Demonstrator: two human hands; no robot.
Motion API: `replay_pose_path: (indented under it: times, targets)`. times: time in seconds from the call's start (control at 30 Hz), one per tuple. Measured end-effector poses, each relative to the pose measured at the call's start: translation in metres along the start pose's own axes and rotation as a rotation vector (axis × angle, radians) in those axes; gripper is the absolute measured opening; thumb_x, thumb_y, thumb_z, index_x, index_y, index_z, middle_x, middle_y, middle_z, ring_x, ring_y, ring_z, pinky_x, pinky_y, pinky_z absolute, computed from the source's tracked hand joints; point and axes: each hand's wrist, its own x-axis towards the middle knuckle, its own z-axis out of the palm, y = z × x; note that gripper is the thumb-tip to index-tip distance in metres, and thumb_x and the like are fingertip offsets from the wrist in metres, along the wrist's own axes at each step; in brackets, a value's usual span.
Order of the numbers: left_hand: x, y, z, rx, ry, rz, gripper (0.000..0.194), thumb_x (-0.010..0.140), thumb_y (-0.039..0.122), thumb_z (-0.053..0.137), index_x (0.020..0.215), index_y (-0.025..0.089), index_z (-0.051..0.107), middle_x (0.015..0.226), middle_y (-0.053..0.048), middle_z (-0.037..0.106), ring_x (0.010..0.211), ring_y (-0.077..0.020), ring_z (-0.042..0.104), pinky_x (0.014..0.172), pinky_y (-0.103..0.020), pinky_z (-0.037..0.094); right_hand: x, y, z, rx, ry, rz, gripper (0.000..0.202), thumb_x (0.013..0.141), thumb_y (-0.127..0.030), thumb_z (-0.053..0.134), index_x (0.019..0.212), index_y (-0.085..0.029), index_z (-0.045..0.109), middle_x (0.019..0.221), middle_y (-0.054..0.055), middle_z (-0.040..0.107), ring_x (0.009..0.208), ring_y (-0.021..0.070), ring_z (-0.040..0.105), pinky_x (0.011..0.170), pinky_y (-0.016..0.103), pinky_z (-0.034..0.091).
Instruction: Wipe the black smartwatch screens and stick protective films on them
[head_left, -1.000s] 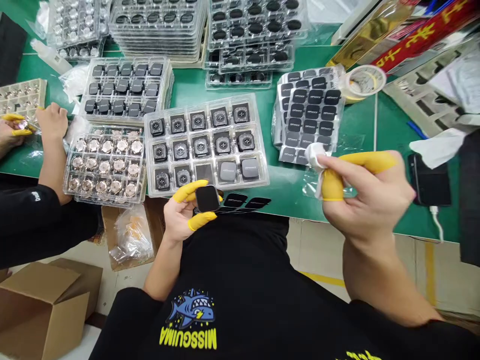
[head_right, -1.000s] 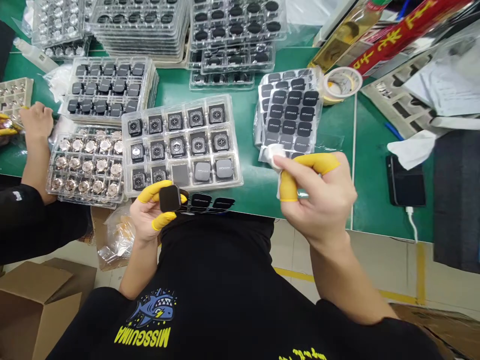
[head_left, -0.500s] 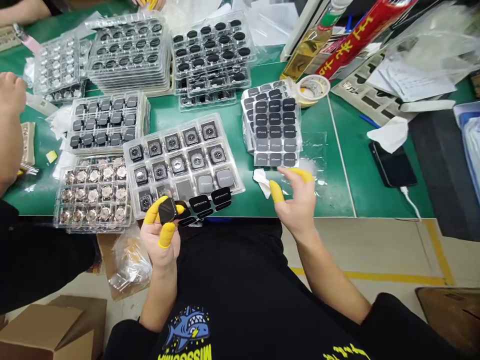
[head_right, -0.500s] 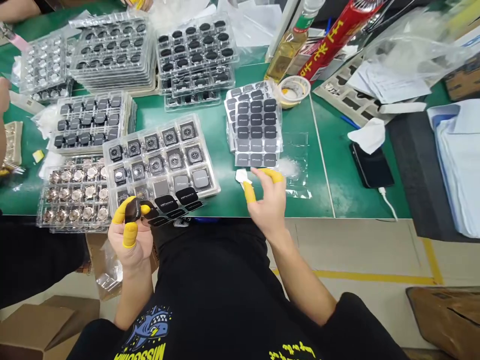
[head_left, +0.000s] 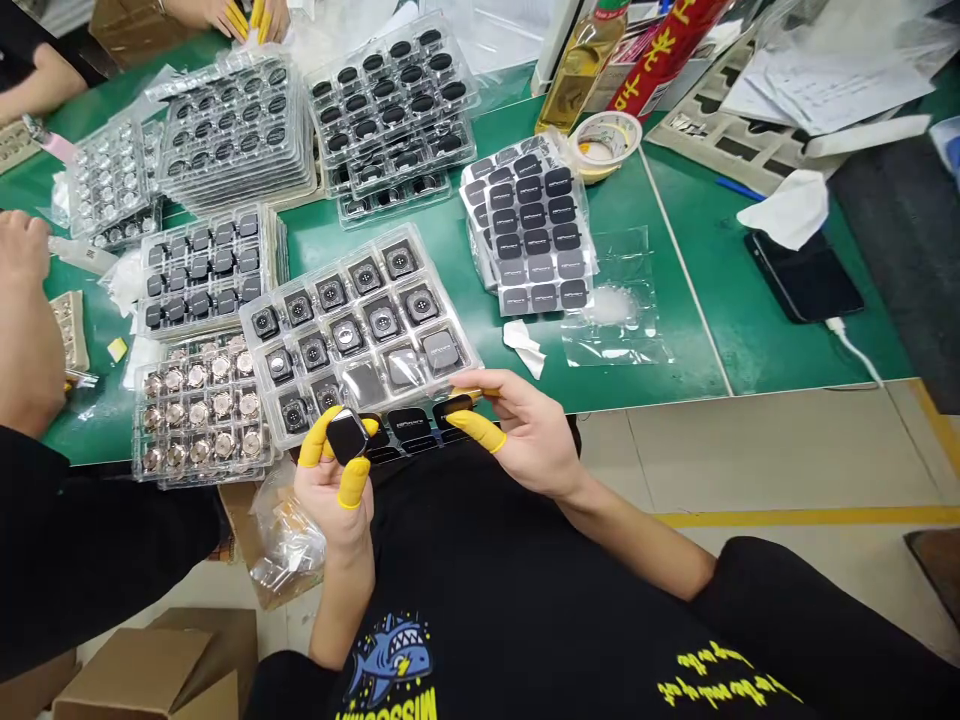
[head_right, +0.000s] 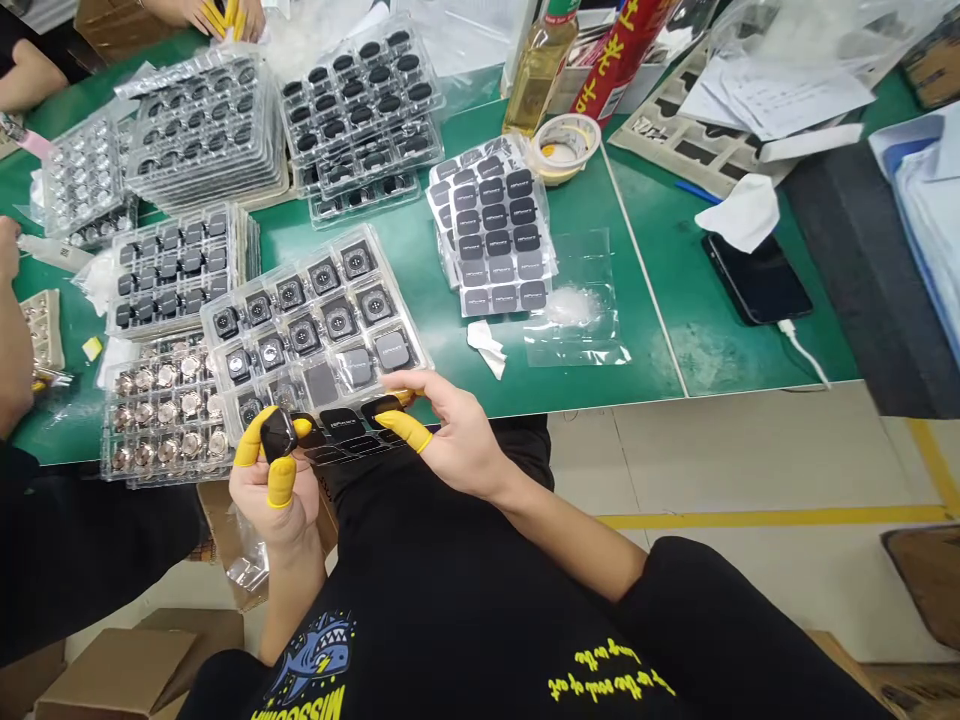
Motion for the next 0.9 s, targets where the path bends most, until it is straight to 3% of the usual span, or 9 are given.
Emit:
replay_pose_path:
  times: [0.23, 0.43, 0.67, 0.8, 0.9]
  targets:
    - [-0.004, -0.004, 0.001, 0.001, 0.022, 0.020, 0.064, 0.060, 0.051, 0.112, 0.113, 0.024, 0.089, 0.091, -0.001, 0.087, 0.079, -0.0175, 0.085, 0.081, -0.025, 0.071, 0.000, 0.005, 0.001, -0.014, -0.012, 0.000, 0.035, 0.102, -0.057, 0.083, 0.120, -0.028, 0.080, 0.116, 0.008, 0.080, 0.095, 0.0212, 0.075, 0.092, 0.040, 0.066]
    - [-0.008, -0.008, 0.004, 0.079, 0.004, 0.052, 0.067, 0.065, 0.059, 0.108, 0.116, 0.022, 0.087, 0.101, -0.007, 0.088, 0.090, -0.0234, 0.087, 0.087, -0.029, 0.072, -0.003, 0.009, 0.008, 0.066, 0.024, 0.081, 0.039, 0.097, -0.062, 0.087, 0.117, -0.029, 0.081, 0.117, 0.008, 0.079, 0.098, 0.0221, 0.075, 0.089, 0.039, 0.065]
    - [-0.013, -0.014, 0.003, 0.082, 0.001, 0.037, 0.070, 0.066, 0.061, 0.106, 0.120, 0.023, 0.087, 0.108, -0.008, 0.089, 0.097, -0.0263, 0.089, 0.089, -0.032, 0.072, -0.001, 0.011, 0.017, 0.230, 0.099, 0.207, 0.039, 0.088, -0.061, 0.096, 0.100, -0.027, 0.081, 0.110, 0.006, 0.081, 0.103, 0.0241, 0.078, 0.099, 0.043, 0.067]
    - [-0.015, -0.016, 0.005, 0.063, -0.014, 0.047, 0.069, 0.067, 0.060, 0.106, 0.122, 0.023, 0.087, 0.104, -0.007, 0.089, 0.094, -0.0250, 0.089, 0.089, -0.031, 0.072, 0.000, 0.014, 0.020, 0.189, 0.186, 0.173, 0.041, 0.086, -0.066, 0.095, 0.090, -0.027, 0.080, 0.116, 0.008, 0.081, 0.113, 0.0266, 0.077, 0.110, 0.047, 0.064]
    - [-0.016, -0.015, 0.005, 0.034, -0.031, 0.063, 0.063, 0.069, 0.057, 0.106, 0.120, 0.025, 0.087, 0.097, -0.004, 0.088, 0.088, -0.0217, 0.088, 0.089, -0.029, 0.072, 0.000, 0.014, 0.021, 0.225, 0.175, 0.173, 0.043, 0.088, -0.067, 0.094, 0.089, -0.027, 0.079, 0.104, 0.006, 0.083, 0.101, 0.0248, 0.078, 0.098, 0.043, 0.066]
